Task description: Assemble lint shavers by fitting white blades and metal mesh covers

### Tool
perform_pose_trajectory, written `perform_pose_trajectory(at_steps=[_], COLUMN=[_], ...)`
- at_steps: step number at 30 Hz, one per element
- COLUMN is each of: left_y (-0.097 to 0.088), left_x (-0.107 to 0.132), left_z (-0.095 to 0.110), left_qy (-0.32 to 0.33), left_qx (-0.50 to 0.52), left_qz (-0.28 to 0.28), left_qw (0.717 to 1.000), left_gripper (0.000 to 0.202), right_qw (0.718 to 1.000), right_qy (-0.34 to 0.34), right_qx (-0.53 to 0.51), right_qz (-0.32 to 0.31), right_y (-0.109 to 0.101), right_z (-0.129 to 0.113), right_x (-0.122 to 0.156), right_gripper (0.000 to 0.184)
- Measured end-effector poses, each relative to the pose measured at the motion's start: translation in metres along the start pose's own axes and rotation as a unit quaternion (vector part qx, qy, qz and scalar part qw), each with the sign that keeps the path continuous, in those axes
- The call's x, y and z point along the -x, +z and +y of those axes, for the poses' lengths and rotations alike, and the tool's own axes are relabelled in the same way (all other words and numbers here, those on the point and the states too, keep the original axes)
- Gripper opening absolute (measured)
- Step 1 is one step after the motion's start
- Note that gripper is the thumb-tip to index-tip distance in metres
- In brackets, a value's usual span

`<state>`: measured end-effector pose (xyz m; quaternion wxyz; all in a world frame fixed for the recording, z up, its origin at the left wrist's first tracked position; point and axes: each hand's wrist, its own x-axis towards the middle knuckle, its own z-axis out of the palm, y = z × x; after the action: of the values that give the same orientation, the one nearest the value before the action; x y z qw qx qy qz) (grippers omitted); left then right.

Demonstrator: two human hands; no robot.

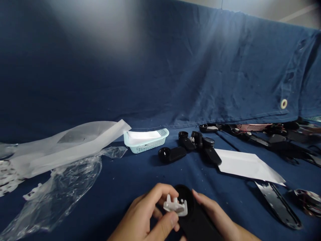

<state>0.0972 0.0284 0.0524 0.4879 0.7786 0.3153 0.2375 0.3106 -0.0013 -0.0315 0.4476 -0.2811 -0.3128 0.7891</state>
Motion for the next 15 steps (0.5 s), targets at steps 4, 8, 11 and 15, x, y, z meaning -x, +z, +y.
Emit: perform_pose_trajectory(at_steps=[4, 8, 11, 15], left_y=[0.001, -0.001, -0.005, -0.009], left_x=[-0.004, -0.008, -0.012, -0.015], left_z=[-0.006, -0.011, -0.014, -0.020], left_qy=[-0.075, -0.075, -0.083, -0.085], left_qx=[0.208, 0.282, 0.319, 0.302], left_qz=[-0.068, -0.063, -0.086, -0.107], left_qw=[0.973, 0.954, 0.940, 0.943], left_gripper=[0.027, 0.043, 0.037, 0.038], right_qw=[1.000, 1.000, 1.000, 1.000], right_qy=[-0.006, -0.004, -0.005, -0.010], right_qx=[0.005, 0.006, 0.006, 0.007], right_qz=[0.010, 0.006, 0.000, -0.004], right_y=[-0.004, -0.006, -0.007, -0.007], right_z=[-0.003, -0.003, -0.001, 0.001], right_x=[-0.003, -0.004, -0.003, -0.002], right_gripper=[0.057, 0.062, 0.064, 0.065])
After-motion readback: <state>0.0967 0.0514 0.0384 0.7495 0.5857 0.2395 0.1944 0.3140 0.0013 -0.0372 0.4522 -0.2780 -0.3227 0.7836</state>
